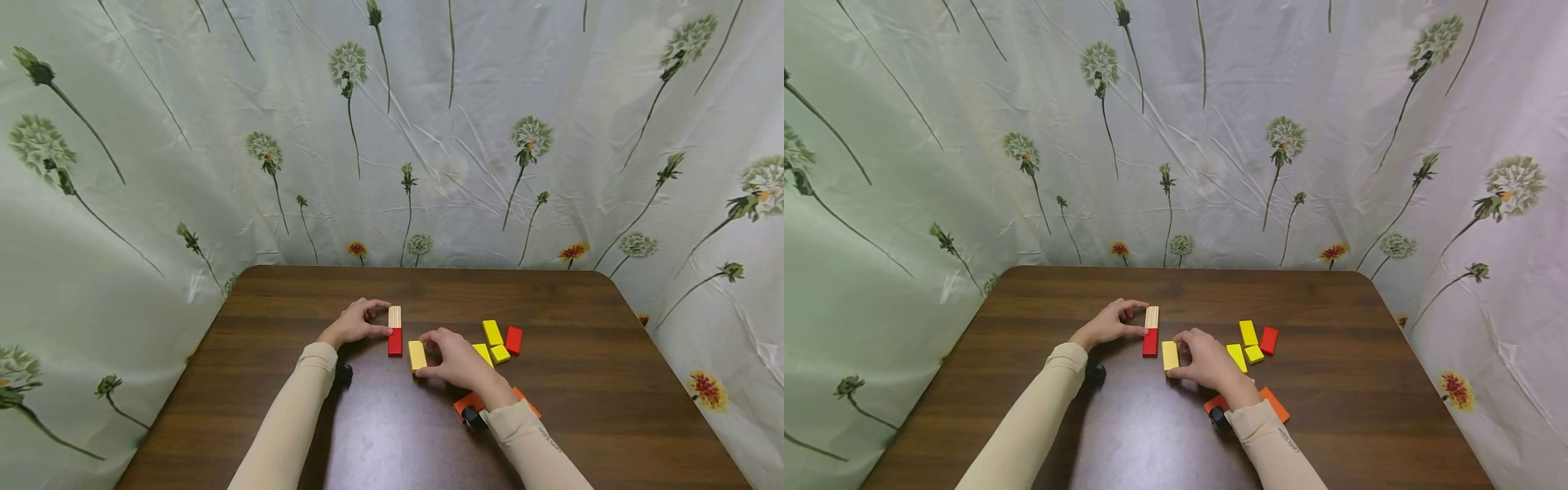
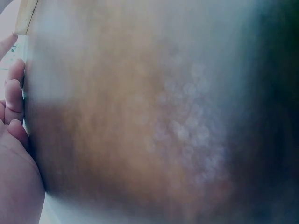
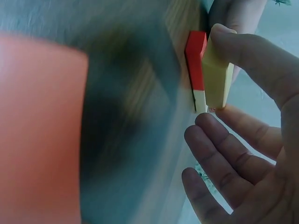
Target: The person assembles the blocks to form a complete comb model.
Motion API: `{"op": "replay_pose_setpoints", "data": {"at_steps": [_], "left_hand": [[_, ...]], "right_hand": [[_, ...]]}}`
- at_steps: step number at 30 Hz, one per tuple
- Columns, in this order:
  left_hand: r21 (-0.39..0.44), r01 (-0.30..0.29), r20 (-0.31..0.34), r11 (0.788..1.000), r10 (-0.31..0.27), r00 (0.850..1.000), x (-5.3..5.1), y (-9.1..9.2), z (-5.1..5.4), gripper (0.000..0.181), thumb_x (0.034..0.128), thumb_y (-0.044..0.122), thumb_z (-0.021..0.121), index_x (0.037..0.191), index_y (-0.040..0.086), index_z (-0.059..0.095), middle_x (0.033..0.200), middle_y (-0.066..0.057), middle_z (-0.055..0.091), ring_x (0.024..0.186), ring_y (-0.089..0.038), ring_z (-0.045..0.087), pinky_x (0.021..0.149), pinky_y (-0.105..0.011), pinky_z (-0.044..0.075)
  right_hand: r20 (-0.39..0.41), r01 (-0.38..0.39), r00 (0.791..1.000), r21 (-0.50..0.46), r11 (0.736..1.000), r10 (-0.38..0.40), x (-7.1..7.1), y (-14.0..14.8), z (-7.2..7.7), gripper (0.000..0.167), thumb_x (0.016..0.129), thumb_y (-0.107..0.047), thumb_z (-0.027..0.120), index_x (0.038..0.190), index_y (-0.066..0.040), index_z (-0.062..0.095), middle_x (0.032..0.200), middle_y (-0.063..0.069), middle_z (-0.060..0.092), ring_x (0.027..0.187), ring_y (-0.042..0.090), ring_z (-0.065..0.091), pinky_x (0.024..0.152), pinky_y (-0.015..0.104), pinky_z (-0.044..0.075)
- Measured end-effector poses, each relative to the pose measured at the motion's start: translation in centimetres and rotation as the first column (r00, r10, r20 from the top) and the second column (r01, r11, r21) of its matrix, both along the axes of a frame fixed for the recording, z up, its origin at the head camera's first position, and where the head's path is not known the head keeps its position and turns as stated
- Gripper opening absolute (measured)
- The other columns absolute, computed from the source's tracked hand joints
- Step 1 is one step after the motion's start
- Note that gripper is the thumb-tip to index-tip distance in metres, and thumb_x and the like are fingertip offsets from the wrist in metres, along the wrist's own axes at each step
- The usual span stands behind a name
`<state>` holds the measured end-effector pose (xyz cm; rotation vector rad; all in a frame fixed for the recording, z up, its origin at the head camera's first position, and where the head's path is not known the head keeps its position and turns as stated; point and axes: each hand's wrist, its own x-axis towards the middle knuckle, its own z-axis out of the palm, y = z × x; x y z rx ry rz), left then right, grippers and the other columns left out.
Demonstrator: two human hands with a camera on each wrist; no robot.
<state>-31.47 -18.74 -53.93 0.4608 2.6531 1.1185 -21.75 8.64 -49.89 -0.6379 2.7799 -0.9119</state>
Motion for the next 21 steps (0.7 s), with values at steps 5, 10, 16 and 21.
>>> {"op": "replay_pose_setpoints", "data": {"at_steps": [5, 10, 16, 21], "left_hand": [[0.000, -0.005, 0.003, 1.000, 0.005, 1.000, 0.0, 0.0, 0.0, 0.061, 0.0882, 0.038, 0.090, 0.144, 0.025, 0.068, 0.111, -0.007, 0.058, 0.101, -0.022, 0.051, 0.083, -0.037, 0.042], [0.003, -0.001, 0.005, 1.000, 0.001, 1.000, 0.0, 0.0, 0.0, 0.062, 0.0878, 0.039, 0.090, 0.144, 0.025, 0.068, 0.112, -0.007, 0.058, 0.102, -0.022, 0.051, 0.083, -0.037, 0.044], [0.009, -0.001, 0.008, 1.000, 0.000, 1.000, -0.1, -0.1, -0.1, 0.062, 0.0872, 0.038, 0.091, 0.143, 0.025, 0.069, 0.111, -0.007, 0.058, 0.101, -0.022, 0.051, 0.082, -0.037, 0.043], [0.008, 0.004, 0.000, 1.000, -0.004, 1.000, 0.0, -0.1, 0.0, 0.062, 0.0876, 0.039, 0.091, 0.143, 0.025, 0.069, 0.110, -0.007, 0.058, 0.100, -0.021, 0.050, 0.081, -0.036, 0.043]], "right_hand": [[0.023, 0.011, 1.000, 0.000, 1.000, -0.011, 0.7, -0.7, -0.4, 0.059, 0.081, -0.031, 0.096, 0.129, -0.006, 0.071, 0.116, 0.007, 0.071, 0.107, 0.022, 0.067, 0.099, 0.047, 0.057], [0.060, 0.017, 0.998, -0.018, 1.000, -0.016, 1.2, -1.5, -0.9, 0.060, 0.080, -0.031, 0.097, 0.128, -0.006, 0.071, 0.114, 0.006, 0.069, 0.107, 0.022, 0.066, 0.099, 0.048, 0.057], [0.056, 0.026, 0.998, -0.016, 1.000, -0.025, 1.7, -2.3, -1.3, 0.059, 0.081, -0.032, 0.096, 0.128, -0.006, 0.071, 0.116, 0.007, 0.069, 0.106, 0.021, 0.065, 0.099, 0.047, 0.057], [0.047, 0.043, 0.998, -0.010, 0.999, -0.042, 1.8, -2.9, -1.5, 0.062, 0.080, -0.033, 0.097, 0.128, -0.004, 0.071, 0.118, 0.010, 0.069, 0.105, 0.024, 0.066, 0.099, 0.049, 0.057]]}}
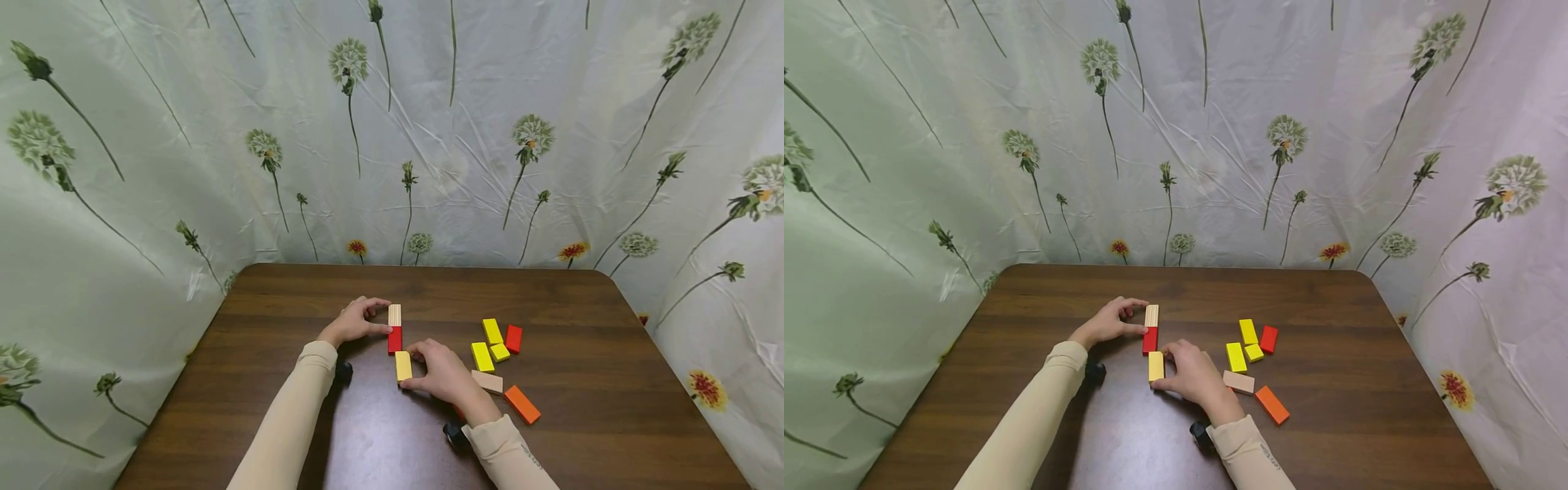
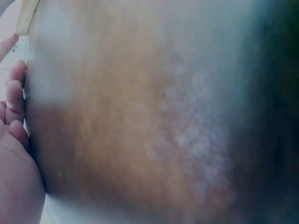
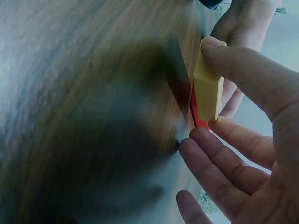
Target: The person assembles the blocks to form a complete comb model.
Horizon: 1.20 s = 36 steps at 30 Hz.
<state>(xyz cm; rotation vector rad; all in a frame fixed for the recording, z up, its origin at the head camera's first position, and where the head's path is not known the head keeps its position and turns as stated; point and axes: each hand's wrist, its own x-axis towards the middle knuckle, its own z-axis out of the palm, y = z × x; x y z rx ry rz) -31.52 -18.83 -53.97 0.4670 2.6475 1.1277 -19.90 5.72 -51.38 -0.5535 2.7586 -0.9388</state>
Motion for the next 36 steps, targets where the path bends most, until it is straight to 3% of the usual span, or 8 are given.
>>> {"op": "replay_pose_setpoints", "data": {"at_steps": [16, 26, 36], "left_hand": [[-0.012, 0.000, -0.018, 1.000, 0.000, 1.000, 0.0, 0.2, 0.0, 0.061, 0.0879, 0.036, 0.090, 0.143, 0.024, 0.068, 0.110, -0.006, 0.059, 0.100, -0.020, 0.053, 0.085, -0.035, 0.044], [-0.006, -0.001, -0.011, 1.000, 0.001, 1.000, 0.1, 0.1, 0.0, 0.062, 0.0875, 0.037, 0.091, 0.144, 0.024, 0.068, 0.109, -0.006, 0.058, 0.100, -0.020, 0.051, 0.083, -0.035, 0.043], [-0.003, 0.010, -0.019, 1.000, -0.010, 1.000, 0.0, 0.0, -0.1, 0.063, 0.0880, 0.037, 0.090, 0.145, 0.023, 0.068, 0.108, -0.006, 0.058, 0.098, -0.020, 0.051, 0.082, -0.034, 0.043]], "right_hand": [[-0.068, 0.030, 0.997, -0.029, 0.999, -0.032, 0.4, -0.9, -0.8, 0.060, 0.077, -0.034, 0.098, 0.124, -0.006, 0.075, 0.111, 0.007, 0.071, 0.103, 0.024, 0.067, 0.089, 0.052, 0.050], [-0.094, 0.075, 0.993, -0.019, 0.997, -0.076, 0.6, -1.3, -1.4, 0.057, 0.076, -0.035, 0.099, 0.122, -0.009, 0.077, 0.110, 0.004, 0.070, 0.103, 0.022, 0.067, 0.095, 0.053, 0.048], [-0.085, 0.130, 0.988, -0.005, 0.991, -0.130, 1.0, -1.7, -1.5, 0.067, 0.077, -0.037, 0.099, 0.131, -0.007, 0.074, 0.115, 0.006, 0.071, 0.108, 0.024, 0.065, 0.101, 0.057, 0.047]]}}
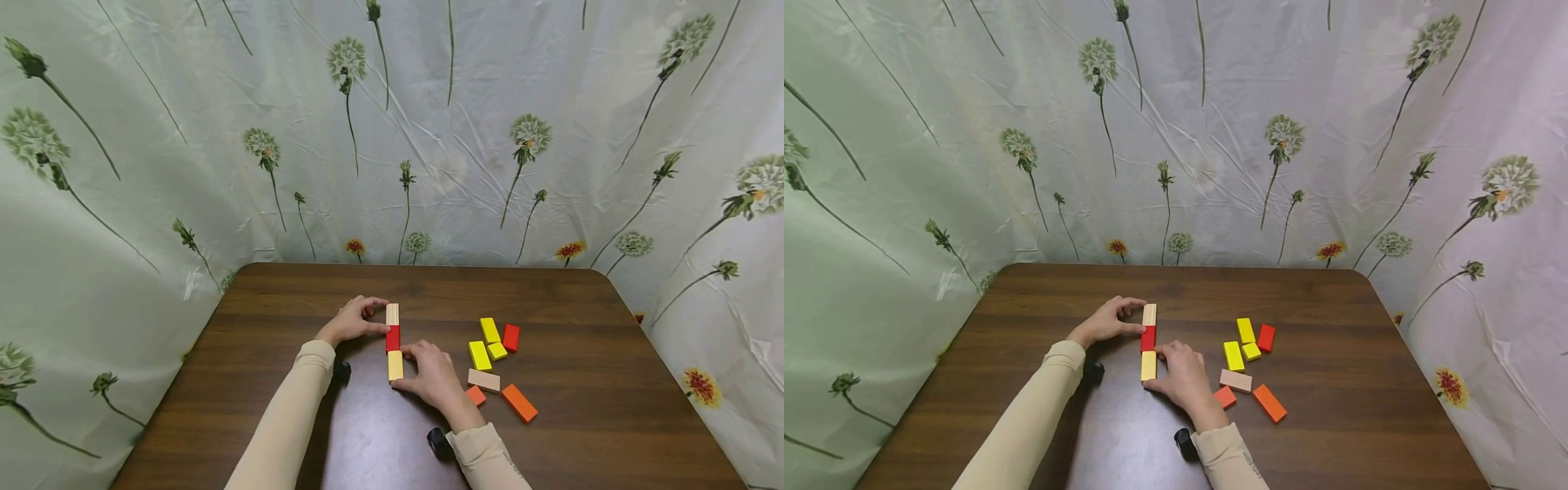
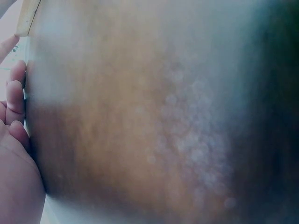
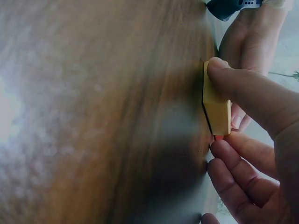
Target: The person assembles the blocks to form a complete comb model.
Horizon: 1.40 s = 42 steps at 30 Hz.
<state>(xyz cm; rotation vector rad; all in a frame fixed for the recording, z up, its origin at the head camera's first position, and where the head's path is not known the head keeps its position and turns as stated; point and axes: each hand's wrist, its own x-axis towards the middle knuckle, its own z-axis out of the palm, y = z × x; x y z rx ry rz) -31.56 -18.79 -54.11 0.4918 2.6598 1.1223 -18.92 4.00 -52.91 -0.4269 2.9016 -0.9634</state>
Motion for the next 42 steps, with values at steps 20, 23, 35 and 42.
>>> {"op": "replay_pose_setpoints", "data": {"at_steps": [20, 23, 35, 42], "left_hand": [[-0.008, -0.002, 0.000, 1.000, 0.002, 1.000, -0.1, -0.2, -0.1, 0.063, 0.0874, 0.039, 0.090, 0.145, 0.025, 0.068, 0.110, -0.007, 0.058, 0.099, -0.020, 0.052, 0.083, -0.036, 0.045], [-0.003, -0.001, -0.003, 1.000, 0.001, 1.000, -0.1, -0.1, -0.1, 0.063, 0.0873, 0.038, 0.091, 0.144, 0.024, 0.068, 0.109, -0.007, 0.059, 0.099, -0.021, 0.053, 0.083, -0.036, 0.045], [-0.005, 0.002, -0.006, 1.000, -0.002, 1.000, 0.0, 0.0, 0.1, 0.062, 0.0875, 0.037, 0.091, 0.144, 0.023, 0.068, 0.109, -0.007, 0.058, 0.098, -0.020, 0.052, 0.082, -0.035, 0.044], [0.006, -0.001, 0.007, 1.000, 0.001, 1.000, 0.1, -0.1, 0.1, 0.061, 0.0880, 0.036, 0.090, 0.144, 0.023, 0.068, 0.109, -0.009, 0.058, 0.098, -0.022, 0.051, 0.080, -0.035, 0.044]], "right_hand": [[0.002, 0.035, 0.999, -0.054, 0.998, -0.035, 0.8, -0.1, -0.3, 0.051, 0.080, -0.030, 0.096, 0.122, -0.006, 0.079, 0.113, 0.008, 0.071, 0.108, 0.027, 0.065, 0.103, 0.058, 0.046], [-0.006, 0.047, 0.999, -0.048, 0.998, -0.047, 0.9, -0.3, -0.4, 0.051, 0.081, -0.030, 0.096, 0.122, -0.007, 0.079, 0.112, 0.007, 0.071, 0.108, 0.027, 0.065, 0.103, 0.059, 0.045], [-0.038, 0.028, 0.999, -0.034, 0.999, -0.029, 1.2, -0.6, -0.6, 0.054, 0.084, -0.032, 0.094, 0.131, -0.014, 0.074, 0.115, 0.007, 0.070, 0.110, 0.027, 0.064, 0.101, 0.061, 0.046], [-0.075, 0.026, 0.997, -0.034, 0.999, -0.028, 1.4, -1.0, -0.6, 0.044, 0.084, -0.028, 0.094, 0.123, -0.015, 0.079, 0.110, 0.006, 0.069, 0.105, 0.026, 0.063, 0.096, 0.057, 0.048]]}}
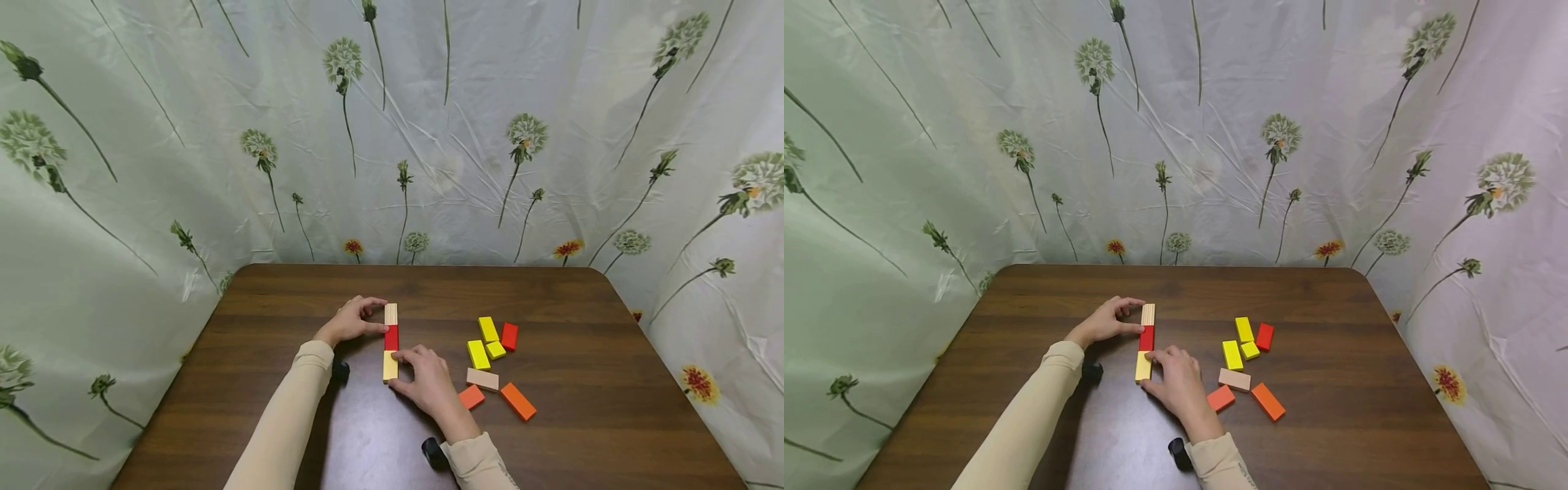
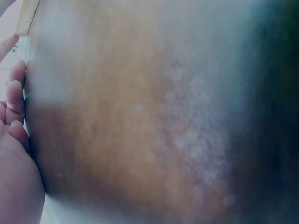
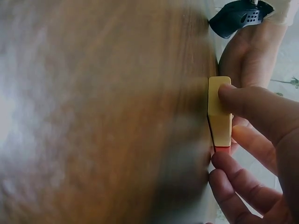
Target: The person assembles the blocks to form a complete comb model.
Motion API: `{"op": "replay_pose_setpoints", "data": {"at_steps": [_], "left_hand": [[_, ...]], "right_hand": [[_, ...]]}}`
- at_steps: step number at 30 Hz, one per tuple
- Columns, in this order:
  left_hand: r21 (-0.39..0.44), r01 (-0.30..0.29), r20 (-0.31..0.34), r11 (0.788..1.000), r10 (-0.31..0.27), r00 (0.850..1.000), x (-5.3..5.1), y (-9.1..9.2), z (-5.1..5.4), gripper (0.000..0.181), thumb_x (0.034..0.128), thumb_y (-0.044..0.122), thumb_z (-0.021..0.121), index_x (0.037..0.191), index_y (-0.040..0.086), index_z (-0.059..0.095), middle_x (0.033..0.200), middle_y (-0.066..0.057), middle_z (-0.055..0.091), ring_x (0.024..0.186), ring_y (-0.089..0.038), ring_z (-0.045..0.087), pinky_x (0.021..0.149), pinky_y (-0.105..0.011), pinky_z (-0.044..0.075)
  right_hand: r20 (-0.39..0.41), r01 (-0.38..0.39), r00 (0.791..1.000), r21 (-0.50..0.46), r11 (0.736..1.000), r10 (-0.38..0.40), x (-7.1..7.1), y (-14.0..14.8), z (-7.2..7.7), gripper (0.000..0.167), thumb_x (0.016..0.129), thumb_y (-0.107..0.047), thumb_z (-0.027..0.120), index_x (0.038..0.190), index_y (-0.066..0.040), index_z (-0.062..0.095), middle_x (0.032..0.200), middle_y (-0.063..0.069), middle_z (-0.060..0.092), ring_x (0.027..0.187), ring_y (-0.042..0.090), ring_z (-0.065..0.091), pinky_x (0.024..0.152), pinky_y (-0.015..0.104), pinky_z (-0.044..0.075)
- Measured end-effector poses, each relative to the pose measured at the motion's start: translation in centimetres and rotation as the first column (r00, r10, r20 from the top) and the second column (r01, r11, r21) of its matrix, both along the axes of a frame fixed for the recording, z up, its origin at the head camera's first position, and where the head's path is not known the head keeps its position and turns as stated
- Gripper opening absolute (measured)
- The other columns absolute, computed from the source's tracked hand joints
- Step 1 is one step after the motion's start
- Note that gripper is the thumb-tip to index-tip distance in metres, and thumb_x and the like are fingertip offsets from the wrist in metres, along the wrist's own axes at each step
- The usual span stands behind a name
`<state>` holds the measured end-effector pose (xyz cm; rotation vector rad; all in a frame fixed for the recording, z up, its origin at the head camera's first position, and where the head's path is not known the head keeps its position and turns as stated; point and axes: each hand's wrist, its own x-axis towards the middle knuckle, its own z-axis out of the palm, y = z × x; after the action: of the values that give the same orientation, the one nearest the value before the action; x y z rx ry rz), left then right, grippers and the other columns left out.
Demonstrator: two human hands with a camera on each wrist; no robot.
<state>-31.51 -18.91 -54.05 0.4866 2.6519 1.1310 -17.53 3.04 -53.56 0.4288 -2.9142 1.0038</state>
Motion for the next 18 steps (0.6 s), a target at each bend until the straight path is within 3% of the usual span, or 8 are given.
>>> {"op": "replay_pose_setpoints", "data": {"at_steps": [18], "left_hand": [[0.012, 0.009, 0.018, 1.000, -0.009, 1.000, -0.29, -0.11, -0.14, 0.064, 0.0885, 0.038, 0.090, 0.146, 0.023, 0.068, 0.110, -0.009, 0.058, 0.098, -0.022, 0.052, 0.082, -0.035, 0.045]], "right_hand": [[-0.027, 0.003, 1.000, -0.012, 1.000, -0.003, 0.00, -0.03, -0.17, 0.043, 0.084, -0.026, 0.094, 0.122, -0.013, 0.079, 0.109, 0.007, 0.071, 0.104, 0.027, 0.066, 0.096, 0.057, 0.051]]}}
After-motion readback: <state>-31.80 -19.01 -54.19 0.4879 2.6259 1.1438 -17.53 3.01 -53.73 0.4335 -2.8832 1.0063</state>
